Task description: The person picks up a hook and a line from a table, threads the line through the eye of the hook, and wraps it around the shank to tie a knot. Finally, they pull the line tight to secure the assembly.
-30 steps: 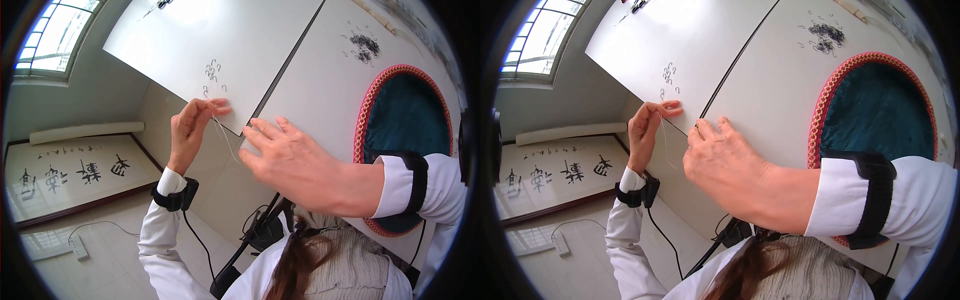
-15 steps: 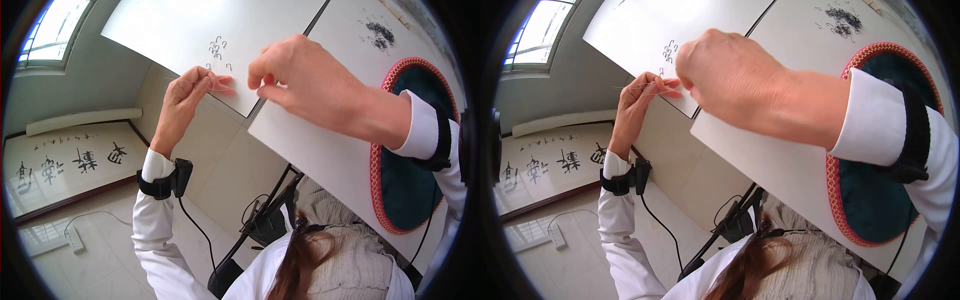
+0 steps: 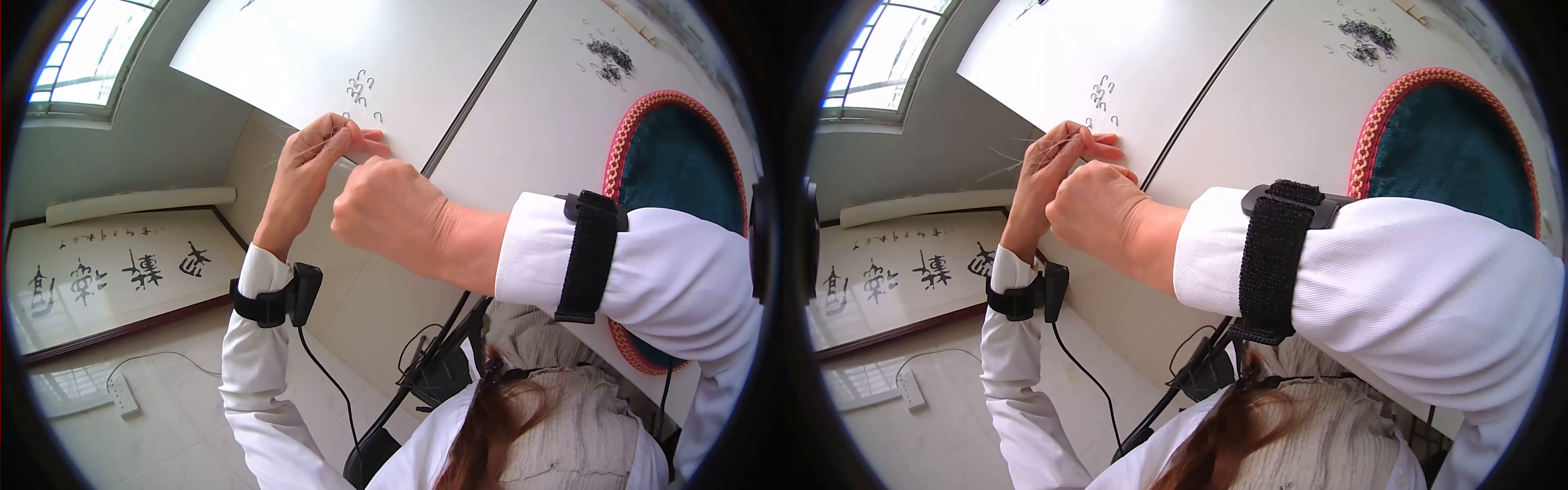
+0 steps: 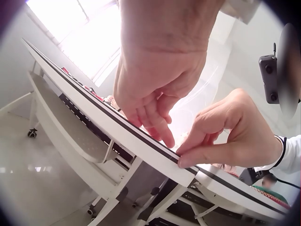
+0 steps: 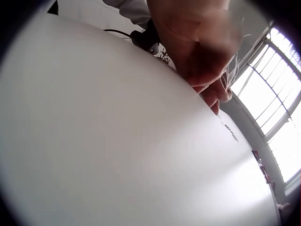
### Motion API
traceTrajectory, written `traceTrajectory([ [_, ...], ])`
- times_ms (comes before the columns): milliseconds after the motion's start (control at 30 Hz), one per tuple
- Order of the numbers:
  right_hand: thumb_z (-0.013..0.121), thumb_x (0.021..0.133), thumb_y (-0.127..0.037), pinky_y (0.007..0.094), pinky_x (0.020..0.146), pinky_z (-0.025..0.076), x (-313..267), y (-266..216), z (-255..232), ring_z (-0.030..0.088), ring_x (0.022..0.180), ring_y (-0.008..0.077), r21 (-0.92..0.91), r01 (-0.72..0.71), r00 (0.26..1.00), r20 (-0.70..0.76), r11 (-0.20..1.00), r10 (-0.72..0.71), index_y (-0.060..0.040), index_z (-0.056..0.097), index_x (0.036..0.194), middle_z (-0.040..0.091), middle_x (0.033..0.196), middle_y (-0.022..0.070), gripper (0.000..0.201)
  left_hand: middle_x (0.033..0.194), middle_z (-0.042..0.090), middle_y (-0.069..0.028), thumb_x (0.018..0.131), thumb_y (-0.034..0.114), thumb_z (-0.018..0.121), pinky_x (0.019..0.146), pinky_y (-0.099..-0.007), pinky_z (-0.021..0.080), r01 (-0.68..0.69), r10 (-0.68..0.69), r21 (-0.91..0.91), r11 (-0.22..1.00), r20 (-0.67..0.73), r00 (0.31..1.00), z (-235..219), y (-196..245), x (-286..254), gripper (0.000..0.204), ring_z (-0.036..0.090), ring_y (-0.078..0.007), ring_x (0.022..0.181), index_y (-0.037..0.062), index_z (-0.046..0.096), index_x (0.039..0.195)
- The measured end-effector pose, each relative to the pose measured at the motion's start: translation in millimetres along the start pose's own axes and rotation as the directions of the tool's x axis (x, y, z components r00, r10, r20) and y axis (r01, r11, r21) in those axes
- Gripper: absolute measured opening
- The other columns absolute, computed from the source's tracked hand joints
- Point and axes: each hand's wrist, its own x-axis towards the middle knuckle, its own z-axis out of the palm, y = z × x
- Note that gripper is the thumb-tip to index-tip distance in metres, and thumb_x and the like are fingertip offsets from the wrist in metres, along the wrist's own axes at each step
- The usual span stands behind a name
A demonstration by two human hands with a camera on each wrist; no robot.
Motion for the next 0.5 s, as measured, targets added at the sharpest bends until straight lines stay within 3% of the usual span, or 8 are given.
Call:
traceTrajectory([
  [67,0.064,0.055,-0.004,0.0268,0.046,0.048,-2.7,13.1,-1.7,0.061,0.056,0.0162,0.200,-0.017,0.994,-0.099,0.980,0.037,-0.0068,0.063,0.057,0.059,0.057,0.0049,0.003,0.081,0.065,-0.0063,0.092,0.019,0.047,0.083,-0.0269,0.042,-0.005,0.005,0.031,1.000,-0.004,1.000,-2.1,-0.5,1.3,0.021,0.059,-0.0132,0.091,0.0041,0.055,0.081],
  [100,0.064,0.055,-0.004,0.0268,0.046,0.048,-1.8,22.0,1.6,0.061,0.056,0.0162,0.203,-0.009,0.994,-0.101,0.979,0.030,-0.0068,0.063,0.057,0.059,0.057,0.0049,0.003,0.080,0.065,-0.0051,0.092,0.020,0.047,0.082,-0.0263,0.041,-0.004,0.005,0.062,0.998,-0.011,1.000,-3.2,-1.9,1.0,0.021,0.059,-0.0127,0.092,0.0039,0.056,0.082],
  [200,0.062,0.057,-0.001,0.0279,0.049,0.050,5.6,54.1,9.3,0.064,0.058,0.0188,0.310,-0.052,0.942,-0.299,0.949,0.150,-0.0046,0.063,0.059,0.060,0.057,0.0082,0.004,0.076,0.063,-0.0036,0.092,0.022,0.048,0.081,-0.0259,0.041,0.024,-0.022,0.084,0.996,-0.021,1.000,-4.3,-4.6,5.3,0.022,0.059,-0.0121,0.088,0.0038,0.057,0.085],
  [233,0.062,0.059,0.000,0.0272,0.050,0.050,7.0,65.2,2.1,0.062,0.055,0.0182,0.387,-0.070,0.941,-0.280,0.919,0.190,-0.0026,0.063,0.060,0.060,0.057,0.0091,0.003,0.073,0.062,-0.0040,0.092,0.025,0.048,0.079,-0.0231,0.041,-0.070,0.071,0.044,0.997,-0.030,0.997,3.8,1.0,6.7,0.024,0.060,-0.0118,0.080,0.0044,0.057,0.084],
  [300,0.062,0.062,0.002,0.0265,0.051,0.051,6.8,80.6,-19.5,0.061,0.053,0.0177,0.460,-0.091,0.936,-0.265,0.883,0.234,-0.0007,0.063,0.061,0.061,0.058,0.0100,0.003,0.072,0.061,-0.0045,0.093,0.025,0.047,0.076,-0.0222,0.042,-0.082,0.082,0.009,0.997,0.003,0.997,6.8,4.5,10.9,0.024,0.060,-0.0119,0.076,0.0047,0.057,0.083],
  [367,0.059,0.075,-0.011,0.0297,0.075,0.051,6.7,92.5,-42.9,0.063,0.082,0.0265,0.573,-0.311,0.949,0.149,0.758,0.277,0.0012,0.065,0.073,0.064,0.082,0.0197,0.013,0.070,0.061,-0.0049,0.093,0.026,0.047,0.074,-0.0213,0.043,-0.098,0.100,-0.028,0.995,0.043,0.994,9.3,8.8,14.8,0.025,0.060,-0.0121,0.073,0.0051,0.057,0.083],
  [467,0.059,0.073,-0.006,0.0306,0.075,0.050,7.4,99.8,-33.2,0.063,0.081,0.0271,0.481,-0.348,0.924,0.033,0.805,0.380,0.0036,0.064,0.076,0.064,0.080,0.0205,0.012,0.064,0.057,-0.0030,0.094,0.025,0.046,0.065,-0.0195,0.042,-0.093,0.092,0.025,0.995,0.053,0.994,13.0,15.9,20.4,0.026,0.056,-0.0096,0.064,0.0052,0.057,0.082],
  [500,0.061,0.071,-0.006,0.0319,0.074,0.050,3.6,103.6,-43.0,0.063,0.079,0.0269,0.518,-0.398,0.914,0.147,0.757,0.379,0.0034,0.064,0.076,0.063,0.079,0.0207,0.011,0.061,0.053,-0.0011,0.094,0.025,0.046,0.060,-0.0197,0.041,-0.096,0.092,0.072,0.993,0.058,0.994,13.6,18.5,21.0,0.025,0.051,-0.0084,0.060,0.0051,0.056,0.082],
])
